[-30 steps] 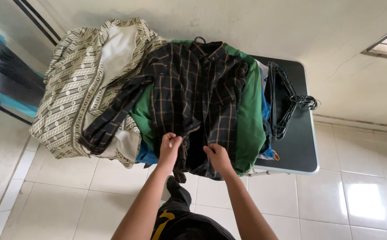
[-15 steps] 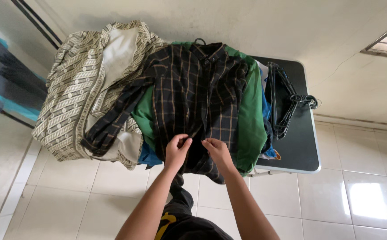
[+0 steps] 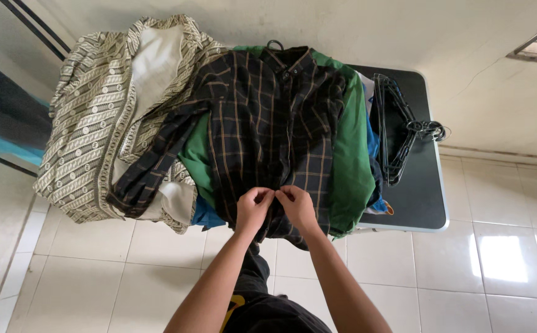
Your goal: The person buttons a black plaid shirt and a green shirt on a table, then places each on a hanger and hangs them on a clothes rack. The person then picks up a blue shirt and places a hanger inside it.
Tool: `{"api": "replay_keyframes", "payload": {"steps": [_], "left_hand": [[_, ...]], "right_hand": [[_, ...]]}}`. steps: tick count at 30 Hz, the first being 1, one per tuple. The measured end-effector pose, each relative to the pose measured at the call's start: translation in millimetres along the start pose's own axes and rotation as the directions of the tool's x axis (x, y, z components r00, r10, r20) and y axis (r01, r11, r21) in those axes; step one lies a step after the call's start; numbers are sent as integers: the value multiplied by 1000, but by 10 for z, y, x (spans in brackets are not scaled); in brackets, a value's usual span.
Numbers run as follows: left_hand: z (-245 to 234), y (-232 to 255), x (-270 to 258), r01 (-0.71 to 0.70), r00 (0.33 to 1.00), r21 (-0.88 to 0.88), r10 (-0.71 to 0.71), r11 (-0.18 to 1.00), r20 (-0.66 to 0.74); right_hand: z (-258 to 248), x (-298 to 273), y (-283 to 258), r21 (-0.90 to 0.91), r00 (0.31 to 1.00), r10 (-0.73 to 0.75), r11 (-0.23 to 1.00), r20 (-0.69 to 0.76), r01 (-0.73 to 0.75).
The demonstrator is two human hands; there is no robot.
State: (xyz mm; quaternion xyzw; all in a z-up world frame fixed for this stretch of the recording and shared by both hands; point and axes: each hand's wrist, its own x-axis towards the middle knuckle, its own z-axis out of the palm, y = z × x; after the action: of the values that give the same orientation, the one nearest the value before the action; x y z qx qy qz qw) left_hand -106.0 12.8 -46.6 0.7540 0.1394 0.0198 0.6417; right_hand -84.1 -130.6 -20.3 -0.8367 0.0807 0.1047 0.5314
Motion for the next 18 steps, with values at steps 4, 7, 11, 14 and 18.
{"api": "replay_keyframes", "payload": {"steps": [4, 7, 11, 14, 18], "left_hand": [[19, 51, 55, 104, 995, -116, -103, 988, 10], [-5, 92, 82, 152, 988, -148, -147, 977, 44], [-48, 138, 100, 80, 991, -27, -77, 996, 107], [-72, 175, 125, 10, 990, 28, -14, 1000, 143], [-41, 205, 163, 63, 975, 173, -97, 983, 199]], "right_hand": [[29, 3, 67, -47, 990, -136, 990, -29, 134], [7, -9, 103, -26, 976, -217, 976, 6, 217], [-72, -25, 88, 136, 969, -235, 965, 76, 224], [-114, -74, 55, 114, 988, -112, 989, 109, 100], [-109, -103, 62, 62, 993, -101, 993, 62, 97]]}}
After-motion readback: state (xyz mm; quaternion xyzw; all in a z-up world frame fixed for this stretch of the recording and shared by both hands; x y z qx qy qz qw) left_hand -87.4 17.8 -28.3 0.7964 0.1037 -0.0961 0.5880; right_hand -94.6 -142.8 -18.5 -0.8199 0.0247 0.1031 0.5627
